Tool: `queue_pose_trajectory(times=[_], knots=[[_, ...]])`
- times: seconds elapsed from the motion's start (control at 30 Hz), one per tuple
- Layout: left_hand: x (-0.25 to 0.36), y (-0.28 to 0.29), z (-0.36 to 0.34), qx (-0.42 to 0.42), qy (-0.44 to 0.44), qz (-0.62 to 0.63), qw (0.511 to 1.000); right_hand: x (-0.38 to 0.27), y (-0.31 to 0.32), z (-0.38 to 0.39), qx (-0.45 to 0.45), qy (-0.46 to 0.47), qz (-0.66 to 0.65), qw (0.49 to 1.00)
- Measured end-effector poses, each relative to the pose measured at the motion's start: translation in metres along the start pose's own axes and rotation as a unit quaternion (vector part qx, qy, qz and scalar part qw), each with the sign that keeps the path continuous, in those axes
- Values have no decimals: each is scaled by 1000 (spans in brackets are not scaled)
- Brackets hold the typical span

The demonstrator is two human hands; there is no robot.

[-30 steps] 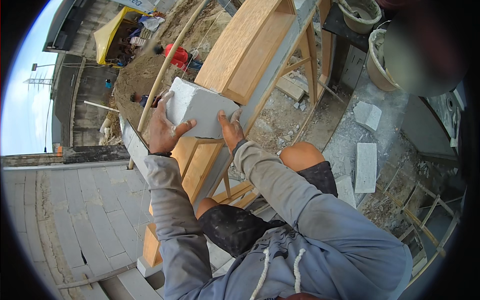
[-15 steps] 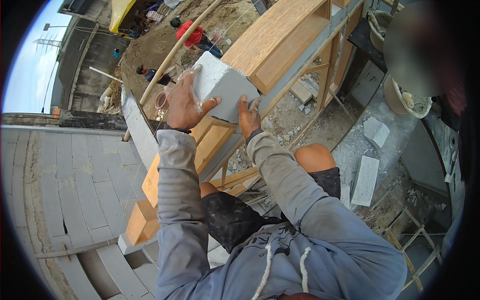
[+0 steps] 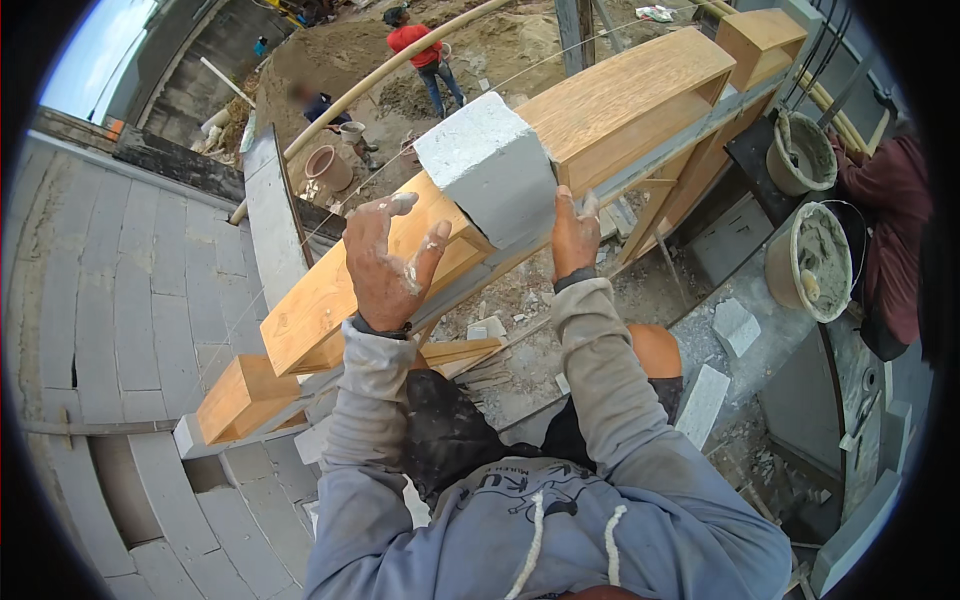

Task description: The person applies mortar to a frame with a trowel, sets a concrete block in place, shapes another concrete block using a hand tool, and fits the trimmed block onto the wooden structure.

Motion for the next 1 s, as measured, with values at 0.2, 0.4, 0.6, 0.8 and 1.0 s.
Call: queue_pose_trajectory(times=[0.2, 0.4, 0.6, 0.8, 1.0], knots=[[-72, -62, 20, -196, 174, 15, 965, -35, -8, 21, -80, -7, -30, 996], [-101, -102, -2, -158, 238, 138, 948, 15, -38, 8, -202, -156, -201, 946], [-90, -98, -10, -127, 246, 198, 940, 36, -43, -1, -226, -183, -176, 941], [-97, -108, -7, -70, 214, 304, 926, 43, -52, 6, -197, -159, -152, 956], [-92, -96, -12, -130, 238, 217, 938, 59, -47, -2, -148, -170, -139, 964]])
Point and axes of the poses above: each hand's wrist, its own z-axis away from the middle knuckle, its own y-axis out of the back of the hand, x = y × z, the point moved 9 cm from there along -z, towards the middle knuckle, and after that the axes turned 12 degrees about -y, right-handed, at the moved point
